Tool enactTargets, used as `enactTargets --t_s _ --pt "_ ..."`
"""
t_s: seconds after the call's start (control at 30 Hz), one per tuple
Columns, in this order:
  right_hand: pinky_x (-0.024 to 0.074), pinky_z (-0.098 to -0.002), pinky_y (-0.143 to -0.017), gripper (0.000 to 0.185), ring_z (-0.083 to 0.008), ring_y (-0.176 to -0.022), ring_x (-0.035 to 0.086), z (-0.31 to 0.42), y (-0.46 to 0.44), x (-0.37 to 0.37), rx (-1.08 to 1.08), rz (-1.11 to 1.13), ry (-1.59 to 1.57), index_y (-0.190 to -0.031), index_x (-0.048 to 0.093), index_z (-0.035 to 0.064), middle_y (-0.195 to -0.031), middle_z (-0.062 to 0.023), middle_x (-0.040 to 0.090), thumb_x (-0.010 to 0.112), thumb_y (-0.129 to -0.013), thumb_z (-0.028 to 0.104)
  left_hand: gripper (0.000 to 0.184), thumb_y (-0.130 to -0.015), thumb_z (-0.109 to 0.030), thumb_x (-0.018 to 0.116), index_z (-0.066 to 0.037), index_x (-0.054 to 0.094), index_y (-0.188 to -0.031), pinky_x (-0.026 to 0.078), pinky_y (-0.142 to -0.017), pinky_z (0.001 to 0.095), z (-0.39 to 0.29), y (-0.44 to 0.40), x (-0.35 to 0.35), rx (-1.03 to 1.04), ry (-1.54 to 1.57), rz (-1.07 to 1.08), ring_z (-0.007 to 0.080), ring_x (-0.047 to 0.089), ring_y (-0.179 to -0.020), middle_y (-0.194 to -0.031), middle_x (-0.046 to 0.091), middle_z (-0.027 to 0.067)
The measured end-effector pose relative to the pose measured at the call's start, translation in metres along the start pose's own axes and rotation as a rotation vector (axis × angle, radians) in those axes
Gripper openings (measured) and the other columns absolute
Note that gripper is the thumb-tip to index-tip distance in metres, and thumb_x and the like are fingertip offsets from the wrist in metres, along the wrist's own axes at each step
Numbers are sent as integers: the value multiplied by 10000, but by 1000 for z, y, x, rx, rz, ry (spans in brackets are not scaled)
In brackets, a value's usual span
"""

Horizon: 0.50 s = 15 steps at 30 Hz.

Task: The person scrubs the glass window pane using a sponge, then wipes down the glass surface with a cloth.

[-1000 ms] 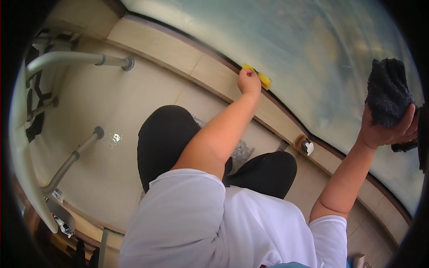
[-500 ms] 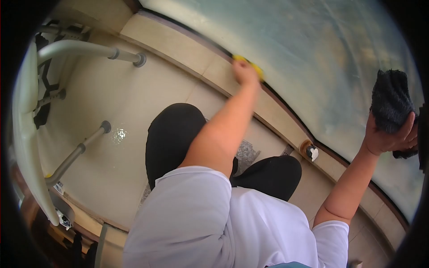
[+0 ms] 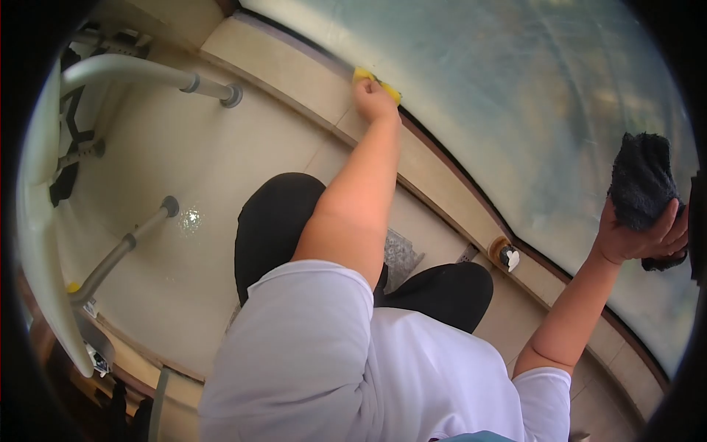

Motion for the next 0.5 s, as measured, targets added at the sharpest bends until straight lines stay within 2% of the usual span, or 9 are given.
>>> enactTargets --t_s 0.03,0.17,0.27,0.3,0.4,0.5 --pt "293 -443 -908 742 -347 -1105 388 0 -1 0 5 -5 -7 -1191 435 49 -1185 -172 474 542 -730 621 113 -838 -82 494 4 554 -880 451 -724 321 11 -5 -1 157 -251 -4 246 577 -784 -856 609 142" --pt "282 -442 -914 744 -349 -1113 381 0 0 0 23 2 -14 -1195 428 44 -1188 -180 465 548 -732 613 111 -832 -88 521 3 560 -882 452 -726 320 31 27 7 64 -509 202 234 585 -790 -859 616 137" --pt "280 -442 -915 748 -350 -1113 383 2 2 1 2 2 -1 -1194 427 40 -1181 -183 470 553 -729 613 115 -829 -92 527 0 558 -891 457 -729 323 18 1 -1 -44 -98 54 228 588 -794 -878 614 133" --pt "280 -442 -915 749 -351 -1112 385 3 2 1 -4 4 2 -1193 428 39 -1178 -183 473 555 -728 613 114 -829 -82 519 8 548 -892 456 -738 319 17 0 -1 -55 -68 57 229 582 -801 -895 609 132" --pt "281 -439 -916 752 -351 -1115 385 4 0 3 4 -2 7 -1190 432 36 -1171 -182 480 556 -727 615 102 -831 -71 510 14 537 -880 453 -742 314 39 23 6 129 -366 128 236 570 -795 -879 604 125" --pt "281 -439 -921 752 -349 -1124 380 5 -1 5 25 -16 20 -1189 433 34 -1175 -183 479 551 -729 618 100 -834 -71 506 13 528 -883 452 -744 312 46 45 10 -59 -296 92 227 560 -804 -879 597 114"
Point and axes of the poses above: each hand's wrist, its own y-axis away from the middle knuckle, its own x-axis out of the palm, z = x × y, the point moved 8 cm from there along -y, towards the middle knuckle
